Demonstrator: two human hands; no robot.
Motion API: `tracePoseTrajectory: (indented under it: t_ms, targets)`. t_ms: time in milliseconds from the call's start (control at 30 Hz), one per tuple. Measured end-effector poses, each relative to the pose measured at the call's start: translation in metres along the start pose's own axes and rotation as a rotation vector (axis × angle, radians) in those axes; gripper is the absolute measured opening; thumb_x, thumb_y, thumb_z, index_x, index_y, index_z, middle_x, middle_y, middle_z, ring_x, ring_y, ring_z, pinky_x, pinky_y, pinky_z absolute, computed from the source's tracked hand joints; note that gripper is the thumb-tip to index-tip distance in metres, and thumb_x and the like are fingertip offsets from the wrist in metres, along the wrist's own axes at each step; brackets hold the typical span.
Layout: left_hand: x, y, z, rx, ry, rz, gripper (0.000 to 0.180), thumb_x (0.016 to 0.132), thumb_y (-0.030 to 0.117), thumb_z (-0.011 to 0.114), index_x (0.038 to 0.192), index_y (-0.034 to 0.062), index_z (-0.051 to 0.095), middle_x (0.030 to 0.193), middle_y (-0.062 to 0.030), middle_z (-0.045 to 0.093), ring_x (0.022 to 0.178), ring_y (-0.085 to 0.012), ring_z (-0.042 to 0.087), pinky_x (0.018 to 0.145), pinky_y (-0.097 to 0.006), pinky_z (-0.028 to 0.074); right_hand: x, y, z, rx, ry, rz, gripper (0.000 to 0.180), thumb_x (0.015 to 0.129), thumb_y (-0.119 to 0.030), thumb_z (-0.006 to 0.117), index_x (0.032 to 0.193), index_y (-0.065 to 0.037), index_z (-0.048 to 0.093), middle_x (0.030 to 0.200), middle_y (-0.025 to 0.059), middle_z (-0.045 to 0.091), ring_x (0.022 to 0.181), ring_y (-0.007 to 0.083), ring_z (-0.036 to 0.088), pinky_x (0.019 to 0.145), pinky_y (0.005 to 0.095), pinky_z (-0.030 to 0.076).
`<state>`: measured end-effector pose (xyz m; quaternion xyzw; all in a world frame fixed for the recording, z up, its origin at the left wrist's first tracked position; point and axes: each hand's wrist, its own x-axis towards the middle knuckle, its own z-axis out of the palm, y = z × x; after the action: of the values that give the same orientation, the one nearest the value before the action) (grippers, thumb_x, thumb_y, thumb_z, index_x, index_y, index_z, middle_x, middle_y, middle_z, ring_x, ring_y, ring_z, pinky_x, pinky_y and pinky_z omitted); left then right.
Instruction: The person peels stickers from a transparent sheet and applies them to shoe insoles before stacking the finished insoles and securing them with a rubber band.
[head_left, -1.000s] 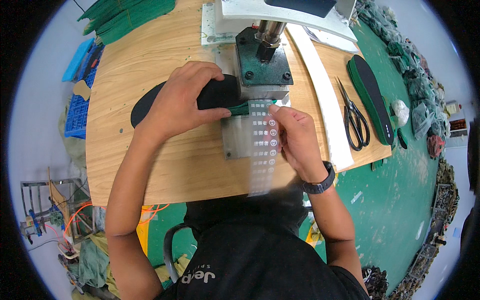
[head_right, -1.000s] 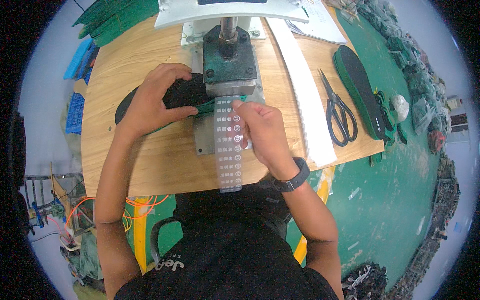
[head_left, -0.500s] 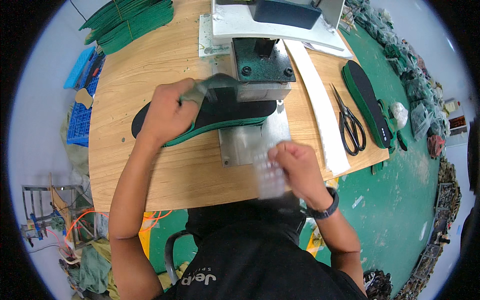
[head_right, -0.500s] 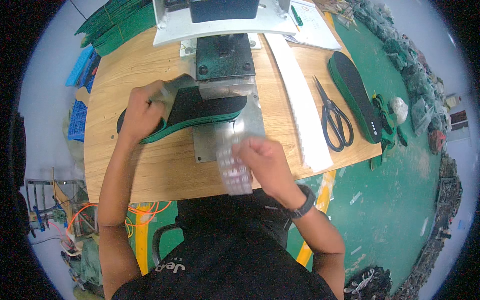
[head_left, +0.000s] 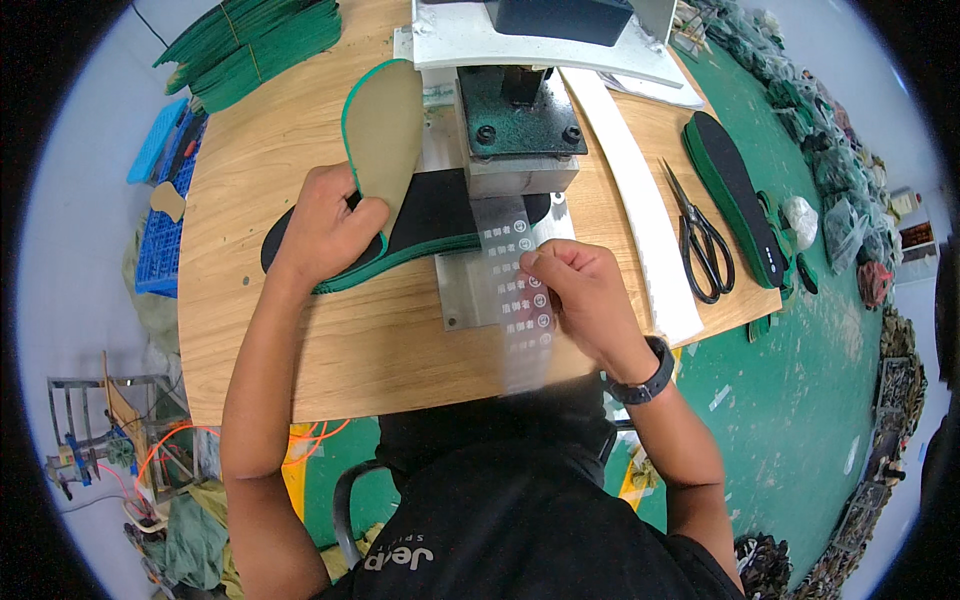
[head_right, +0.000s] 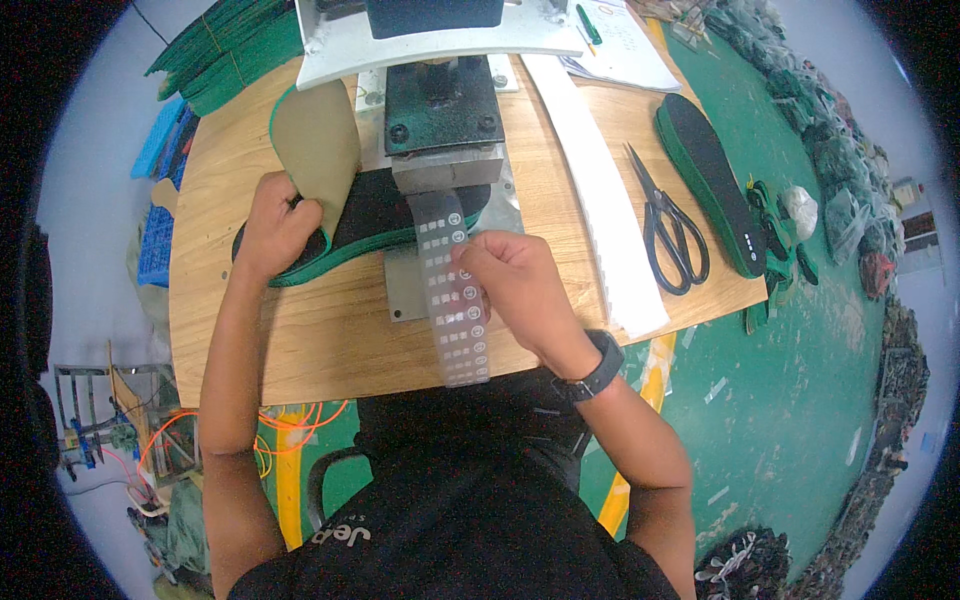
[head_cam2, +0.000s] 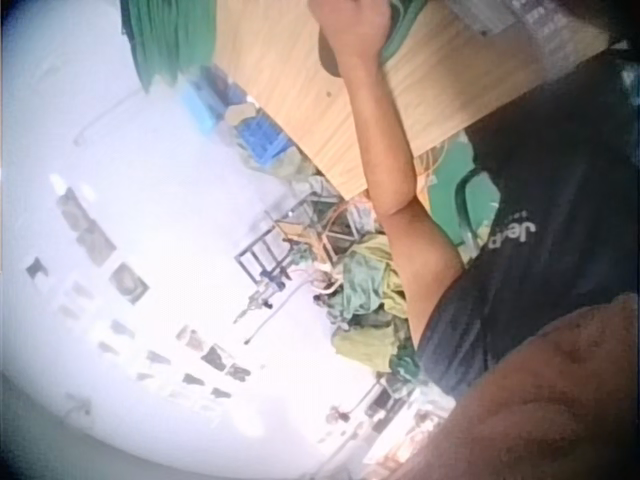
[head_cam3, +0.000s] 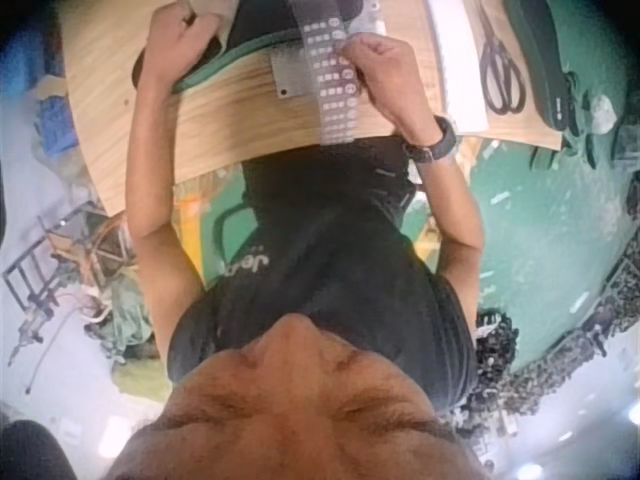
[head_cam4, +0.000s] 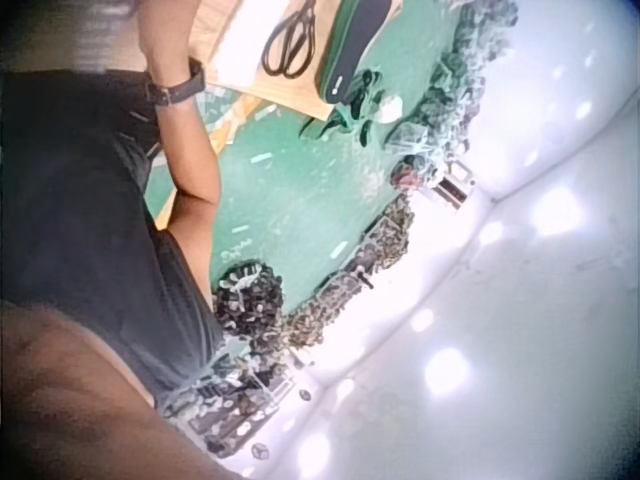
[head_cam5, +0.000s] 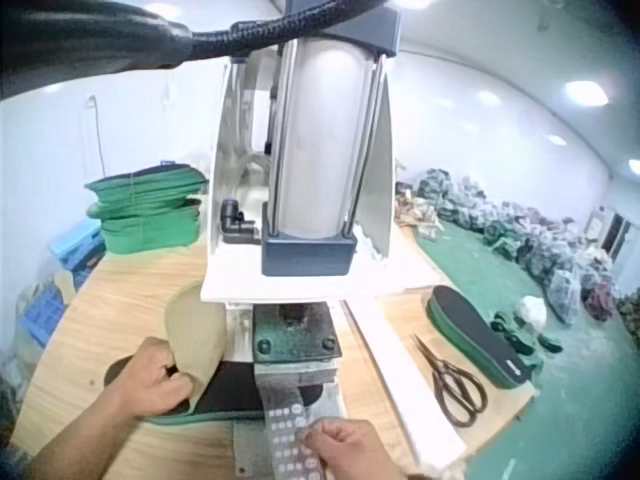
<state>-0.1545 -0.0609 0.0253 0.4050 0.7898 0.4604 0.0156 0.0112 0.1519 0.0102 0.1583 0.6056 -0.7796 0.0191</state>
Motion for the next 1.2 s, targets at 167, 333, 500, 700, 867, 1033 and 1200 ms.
tracePoseTrajectory:
  t_ms: [167,333,500,700,867,1033,1200]
  targets:
    - [0.001,0.008,0.002,0.007,-0.019,0.006,0.010,0.071,0.007,0.048,0.074,-0.0023,0.049,0.060,-0.0126,0.043,0.056,-0.0188,0.040,0.055,-0.031,0.039,0.000,0.005,-0.003,-0.001,0.005,0.051,0.018,0.088,-0.011,0.056,0.074,0.000,0.062,0.061,0.0019,0.058,0.050,0.0068,0.052,0.045,0.0196,0.039]
    - [-0.001,0.005,0.001,0.038,-0.029,0.023,0.013,0.071,0.008,0.048,0.078,-0.0030,0.052,0.065,-0.0178,0.048,0.060,-0.0264,0.047,0.060,-0.034,0.041,0.013,0.000,0.005,0.133,0.068,-0.005,0.015,0.088,-0.010,0.056,0.079,0.001,0.061,0.066,0.0042,0.059,0.052,0.0084,0.055,0.044,0.0200,0.039]
    - [0.000,0.007,-0.001,0.062,-0.074,-0.016,0.015,0.072,0.007,0.049,0.081,-0.0036,0.054,0.069,-0.0197,0.051,0.063,-0.0286,0.051,0.063,-0.034,0.043,0.016,0.001,0.006,0.105,0.100,-0.012,0.017,0.089,-0.011,0.055,0.078,0.001,0.060,0.066,0.0057,0.060,0.053,0.0101,0.058,0.043,0.0199,0.039]
    - [-0.001,0.005,0.000,0.046,-0.063,-0.007,0.013,0.073,0.006,0.051,0.083,-0.0032,0.055,0.069,-0.0189,0.050,0.062,-0.0280,0.049,0.063,-0.034,0.042,0.020,0.005,0.003,0.116,0.075,-0.019,0.017,0.089,-0.012,0.057,0.077,0.000,0.060,0.064,0.0057,0.060,0.055,0.0113,0.061,0.042,0.0199,0.039]
    - [-0.003,0.006,0.002,0.111,-0.082,-0.033,0.014,0.073,0.004,0.052,0.085,-0.0031,0.054,0.073,-0.0193,0.052,0.064,-0.0293,0.050,0.065,-0.035,0.043,0.021,0.003,0.004,0.097,0.095,-0.002,0.020,0.090,-0.014,0.057,0.076,0.000,0.060,0.063,0.0049,0.059,0.055,0.0105,0.060,0.041,0.0200,0.039]
    - [-0.002,0.012,0.005,0.163,-0.085,0.032,0.026,0.073,0.008,0.055,0.098,-0.0008,0.056,0.082,-0.0198,0.056,0.076,-0.0319,0.056,0.073,-0.034,0.045,0.021,0.006,0.009,0.064,0.134,-0.056,0.024,0.091,-0.017,0.056,0.075,0.000,0.060,0.061,0.0046,0.059,0.050,0.0089,0.056,0.041,0.0203,0.038]
    - [0.000,0.023,0.013,0.273,-0.052,0.080,0.052,0.068,0.024,0.072,0.112,0.0036,0.055,0.101,-0.0171,0.061,0.093,-0.0344,0.058,0.083,-0.037,0.046,0.013,0.001,0.009,0.090,0.151,-0.020,0.029,0.093,-0.021,0.054,0.073,-0.001,0.060,0.059,0.0051,0.059,0.046,0.0084,0.052,0.040,0.0203,0.037]
